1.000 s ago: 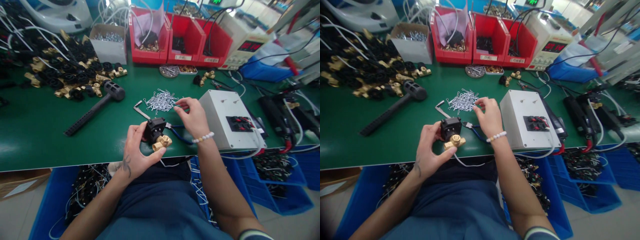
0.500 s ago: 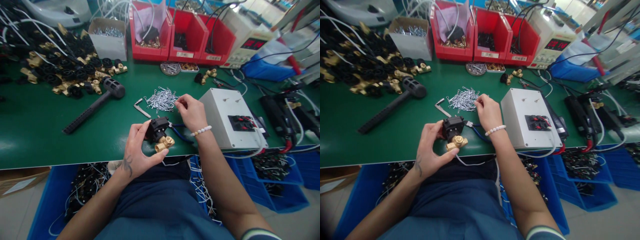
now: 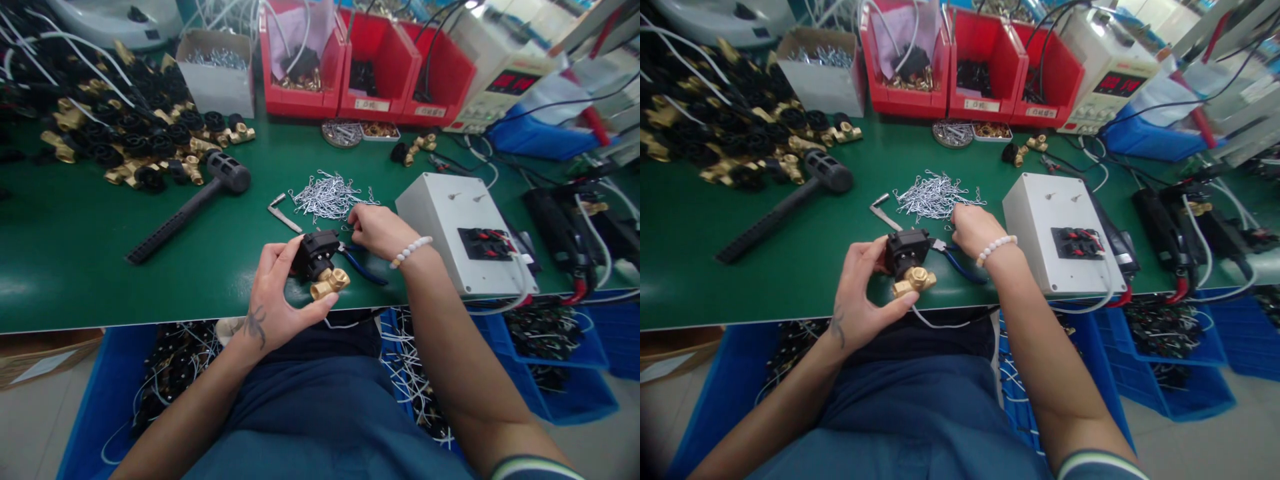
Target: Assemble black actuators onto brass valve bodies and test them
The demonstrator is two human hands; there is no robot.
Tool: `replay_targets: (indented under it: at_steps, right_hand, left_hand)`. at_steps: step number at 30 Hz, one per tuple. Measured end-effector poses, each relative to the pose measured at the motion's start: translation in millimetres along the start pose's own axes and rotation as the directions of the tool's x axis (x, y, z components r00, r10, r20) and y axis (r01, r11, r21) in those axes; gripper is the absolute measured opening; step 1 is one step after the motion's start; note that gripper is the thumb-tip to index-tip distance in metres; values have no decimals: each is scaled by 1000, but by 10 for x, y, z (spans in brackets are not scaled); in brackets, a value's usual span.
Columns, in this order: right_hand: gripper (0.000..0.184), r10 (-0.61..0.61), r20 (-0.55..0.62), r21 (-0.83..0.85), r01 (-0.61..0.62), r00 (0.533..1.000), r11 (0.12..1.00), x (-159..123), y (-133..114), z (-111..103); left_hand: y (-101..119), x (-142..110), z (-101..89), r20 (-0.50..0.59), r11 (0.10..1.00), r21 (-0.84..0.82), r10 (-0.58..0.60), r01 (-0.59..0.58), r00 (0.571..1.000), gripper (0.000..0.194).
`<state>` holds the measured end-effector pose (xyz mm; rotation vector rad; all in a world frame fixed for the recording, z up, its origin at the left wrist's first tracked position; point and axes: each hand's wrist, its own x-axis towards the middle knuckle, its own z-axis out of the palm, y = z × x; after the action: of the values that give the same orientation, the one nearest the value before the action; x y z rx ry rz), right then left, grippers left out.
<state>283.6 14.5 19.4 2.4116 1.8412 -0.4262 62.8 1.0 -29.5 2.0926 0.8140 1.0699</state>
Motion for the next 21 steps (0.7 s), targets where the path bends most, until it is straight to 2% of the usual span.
replay_targets:
  at_steps: [3, 6, 11, 13, 14, 15, 17, 19, 21]
  right_hand:
    - [26, -23, 82, -47, 26, 996, 999, 27, -24, -68]
    - [15, -34, 96, -57, 40, 995, 998, 35, -26, -89]
    - [11, -10, -51, 11, 10, 999, 1000, -41, -19, -60]
    - [7, 35, -124, 219, -7, 992, 976, -108, -20, -48]
    - [4, 56, -140, 400, 4, 989, 916, -145, -21, -41]
    - [3, 68, -135, 602, 28, 988, 798, -180, -22, -32]
    - [7, 38, -81, 904, 57, 996, 424, -242, -26, -5]
    - [10, -18, -31, 993, 33, 999, 117, -287, -34, 28]
    - [14, -30, -3, 998, 1, 1000, -64, -322, -49, 57]
  left_hand:
    - [-7, -5, 7, -11, 1000, 7, 3, -3, 1000, 70]
    - [-16, -6, 12, -14, 1000, 16, 11, -11, 1000, 70]
    - [-17, -3, 17, -14, 999, 0, 37, -37, 999, 71]
    - [-13, -1, 18, -14, 999, -4, 36, -37, 999, 71]
    - [-11, -1, 18, -13, 999, -5, 36, -36, 999, 71]
    - [-10, -1, 18, -13, 999, -5, 35, -35, 999, 71]
    - [-8, -3, 18, -12, 999, -2, 33, -33, 999, 72]
    - [-8, -8, 17, -10, 1000, 0, 31, -31, 999, 72]
    - [-10, -12, 16, -8, 1000, -1, 29, -29, 1000, 72]
